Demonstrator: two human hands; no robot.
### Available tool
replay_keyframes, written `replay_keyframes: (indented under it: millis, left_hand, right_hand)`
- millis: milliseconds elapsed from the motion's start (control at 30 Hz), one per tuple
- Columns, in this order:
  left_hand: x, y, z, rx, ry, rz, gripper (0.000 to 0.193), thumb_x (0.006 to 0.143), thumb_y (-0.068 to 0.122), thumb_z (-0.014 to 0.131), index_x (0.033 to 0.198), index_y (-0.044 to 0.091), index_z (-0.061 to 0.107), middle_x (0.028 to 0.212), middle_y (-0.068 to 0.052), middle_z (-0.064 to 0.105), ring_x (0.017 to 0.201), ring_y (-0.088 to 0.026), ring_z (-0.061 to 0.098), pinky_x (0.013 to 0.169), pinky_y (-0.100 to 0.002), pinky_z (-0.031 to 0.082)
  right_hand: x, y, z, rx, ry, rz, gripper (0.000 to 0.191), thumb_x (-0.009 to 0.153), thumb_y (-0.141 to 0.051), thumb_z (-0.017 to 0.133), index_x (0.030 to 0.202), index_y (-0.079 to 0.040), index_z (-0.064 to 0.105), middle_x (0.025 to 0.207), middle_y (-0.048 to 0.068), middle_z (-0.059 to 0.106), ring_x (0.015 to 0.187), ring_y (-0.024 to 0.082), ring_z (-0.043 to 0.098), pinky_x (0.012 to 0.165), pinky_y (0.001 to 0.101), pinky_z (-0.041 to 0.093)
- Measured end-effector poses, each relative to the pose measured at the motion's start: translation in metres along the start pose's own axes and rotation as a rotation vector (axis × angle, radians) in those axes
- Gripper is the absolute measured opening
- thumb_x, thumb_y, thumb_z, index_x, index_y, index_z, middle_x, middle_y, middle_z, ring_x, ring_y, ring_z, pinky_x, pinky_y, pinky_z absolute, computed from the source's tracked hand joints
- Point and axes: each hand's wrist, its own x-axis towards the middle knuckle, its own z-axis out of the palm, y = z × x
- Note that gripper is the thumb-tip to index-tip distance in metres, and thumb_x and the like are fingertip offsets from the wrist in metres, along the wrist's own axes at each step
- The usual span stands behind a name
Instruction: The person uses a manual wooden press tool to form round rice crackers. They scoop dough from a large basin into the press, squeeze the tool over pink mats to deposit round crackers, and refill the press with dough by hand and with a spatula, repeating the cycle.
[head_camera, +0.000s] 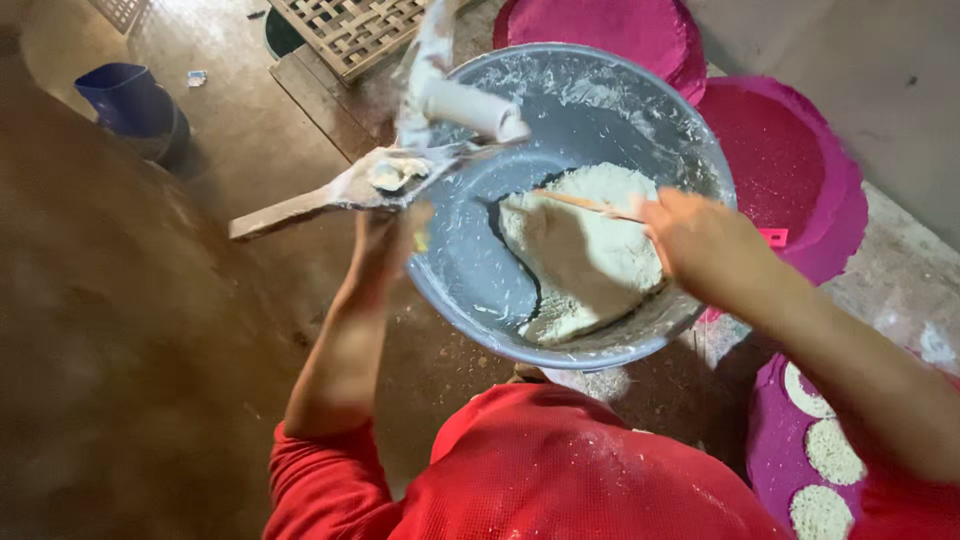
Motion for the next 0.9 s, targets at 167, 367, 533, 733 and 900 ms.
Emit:
replay_keyframes:
  millis: [167,367,533,733,900]
  left_hand:
    - [-0.045,0.005,0.093,-0.843,-0.338,-0.504,0.044,0.074,0.0,0.068,0.117,0.004,0.065,0.105,-0.007,0.066,0.095,-0.018,0.065,0.078,-0.031,0.054]
    - [-0.083,0.045,0.166,-0.754,-0.735,-0.503,0.054,0.077,-0.008,0.07,0.128,0.006,0.064,0.118,-0.008,0.07,0.111,-0.021,0.067,0.097,-0.037,0.057]
    - [-0.088,0.064,0.171,-0.237,-0.691,0.086,0.044,0.086,0.002,0.08,0.126,0.004,0.062,0.118,-0.007,0.069,0.109,-0.015,0.065,0.1,-0.033,0.054]
    - [-0.108,0.103,0.235,0.181,-0.851,-0.027,0.029,0.08,0.007,0.082,0.105,0.006,0.067,0.088,-0.006,0.07,0.079,-0.014,0.065,0.077,-0.034,0.055]
    - [-0.125,0.121,0.287,-0.104,-1.047,0.017,0.026,0.08,0.005,0.076,0.105,0.007,0.067,0.092,-0.007,0.07,0.084,-0.016,0.068,0.078,-0.034,0.056]
  right_hand:
    - [-0.002,0.003,0.03,1.141,0.488,-0.148,0.065,0.111,-0.048,0.043,0.154,0.0,0.032,0.142,0.023,0.051,0.124,0.032,0.057,0.097,0.0501,0.05]
    - [-0.072,-0.038,0.028,1.961,0.872,-0.069,0.072,0.106,-0.049,0.066,0.161,-0.019,0.029,0.121,0.023,0.063,0.091,0.025,0.07,0.074,0.036,0.061]
    - [-0.162,-0.004,0.024,1.371,0.786,0.091,0.063,0.105,-0.046,0.067,0.145,-0.006,0.039,0.123,0.025,0.065,0.088,0.022,0.072,0.071,0.0322,0.063]
    - [-0.253,-0.021,0.024,0.715,0.732,0.142,0.034,0.09,-0.017,0.068,0.119,-0.009,0.051,0.124,0.029,0.065,0.078,0.023,0.069,0.065,0.0339,0.058]
    - [-0.306,-0.033,-0.006,0.503,0.614,0.072,0.061,0.081,-0.017,0.079,0.135,-0.011,0.052,0.132,0.029,0.061,0.095,0.032,0.072,0.078,0.0362,0.061]
